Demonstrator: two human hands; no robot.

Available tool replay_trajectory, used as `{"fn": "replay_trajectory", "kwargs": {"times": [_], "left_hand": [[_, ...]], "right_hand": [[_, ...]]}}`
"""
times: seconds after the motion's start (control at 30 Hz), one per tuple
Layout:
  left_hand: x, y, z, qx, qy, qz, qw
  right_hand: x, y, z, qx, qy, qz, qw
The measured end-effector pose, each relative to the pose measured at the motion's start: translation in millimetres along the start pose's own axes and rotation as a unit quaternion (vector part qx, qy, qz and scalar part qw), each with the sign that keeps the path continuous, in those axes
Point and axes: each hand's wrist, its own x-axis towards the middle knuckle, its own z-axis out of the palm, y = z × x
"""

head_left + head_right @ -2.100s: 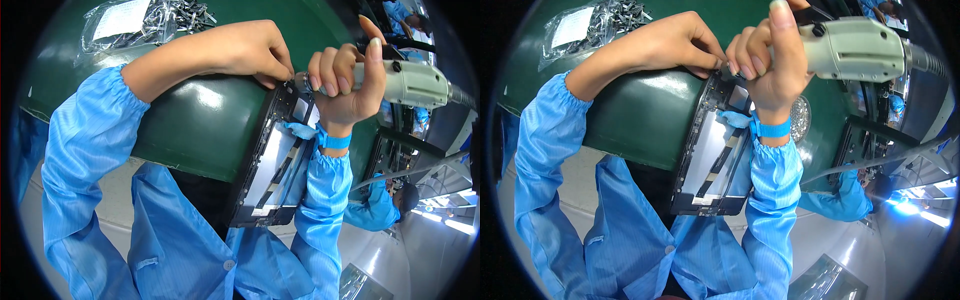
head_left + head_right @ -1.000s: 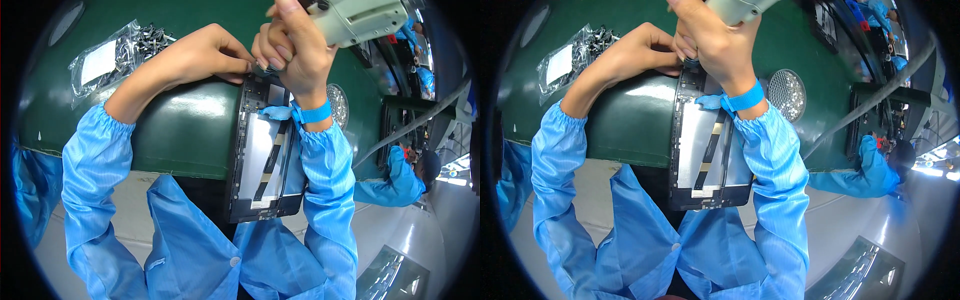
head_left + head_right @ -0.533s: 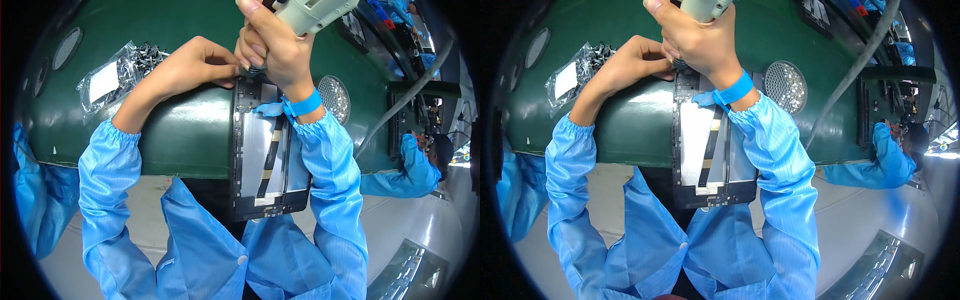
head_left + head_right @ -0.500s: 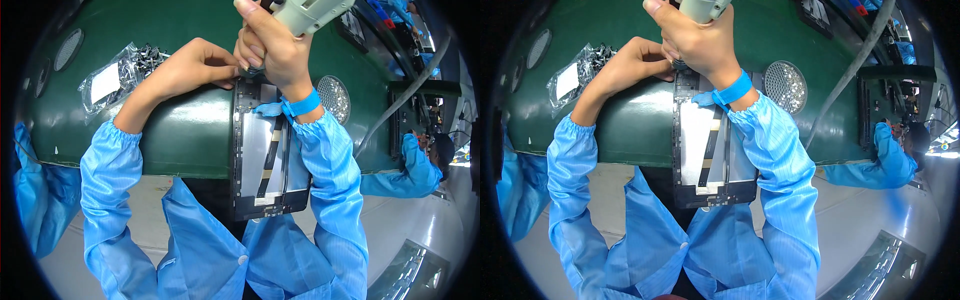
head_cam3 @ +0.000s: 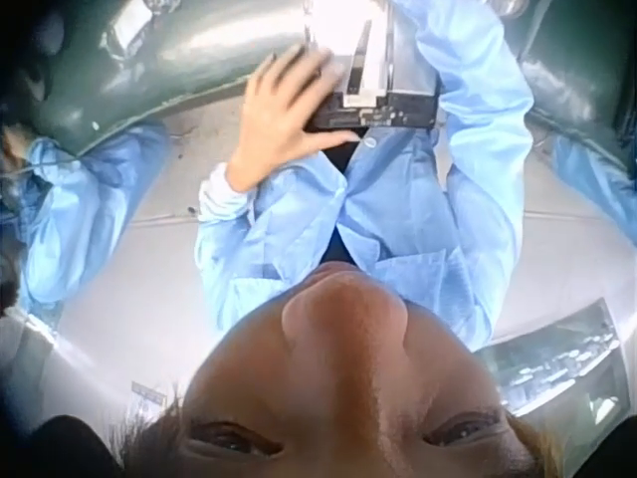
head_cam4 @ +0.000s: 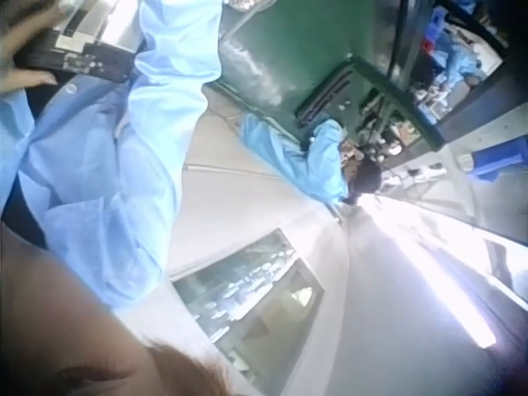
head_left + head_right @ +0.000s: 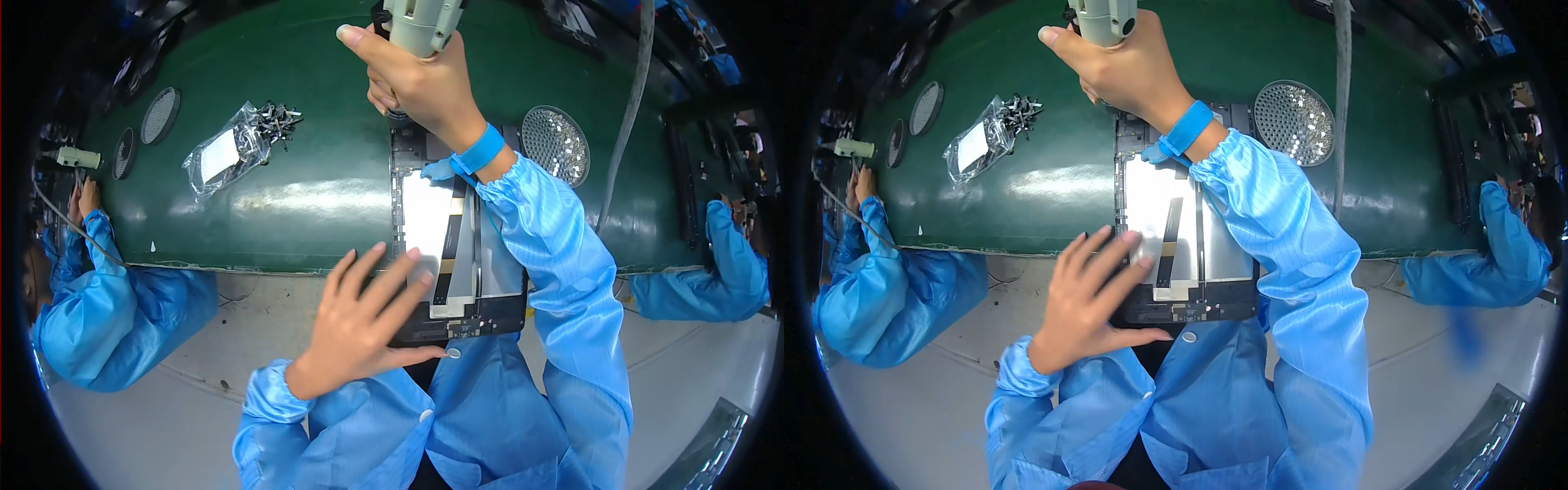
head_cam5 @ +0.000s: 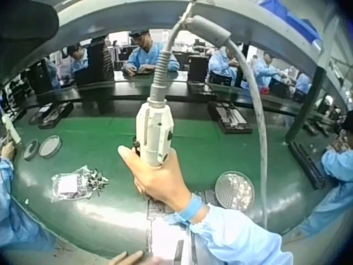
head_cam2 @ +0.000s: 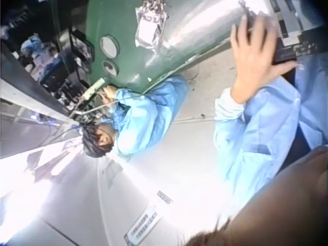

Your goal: The person assembles electronic components by attaching a display panel to a tablet chassis with screws, using an electric screwdriver.

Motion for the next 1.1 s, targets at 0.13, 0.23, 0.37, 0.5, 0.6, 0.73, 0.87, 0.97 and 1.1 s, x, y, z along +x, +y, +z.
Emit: {"fn": "replay_trajectory", "kwargs": {"times": [0.13,0.23,0.37,0.5,0.6,0.73,0.87,0.97,1.1], "left_hand": [[-9.4,9.7,30.6,0.045,0.030,0.012,0.998],[-11.8,-0.8,34.0,0.052,0.049,0.036,0.997],[15.7,-26.3,17.2,0.102,0.044,0.061,0.992],[71.4,-75.8,6.6,0.144,0.056,0.059,0.986],[131.3,-120.6,9.4,0.195,0.099,0.061,0.974],[219.3,-183.8,15.9,0.217,0.109,0.032,0.970],[301.2,-242.0,27.2,0.226,0.122,0.033,0.966],[319.4,-278.9,22.5,0.180,0.099,0.005,0.979],[307.1,-255.1,44.8,0.242,0.184,-0.041,0.952]], "right_hand": [[-2.2,-15.4,3.9,-0.012,0.012,-0.038,0.999],[4.2,-18.5,-32.1,0.002,0.097,0.003,0.995],[-13.0,-61.4,-111.2,0.030,0.069,-0.097,0.992],[-47.9,-79.5,-178.1,-0.005,0.143,-0.063,0.988],[-73.3,-79.6,-201.9,-0.032,0.192,-0.077,0.978],[-81.8,-77.5,-209.0,-0.004,0.209,-0.071,0.975],[-79.2,-71.2,-201.9,0.067,0.159,-0.045,0.984],[-73.3,-62.4,-188.6,0.080,0.140,-0.010,0.987],[-72.1,-61.2,-190.8,0.068,0.143,-0.002,0.987]]}}
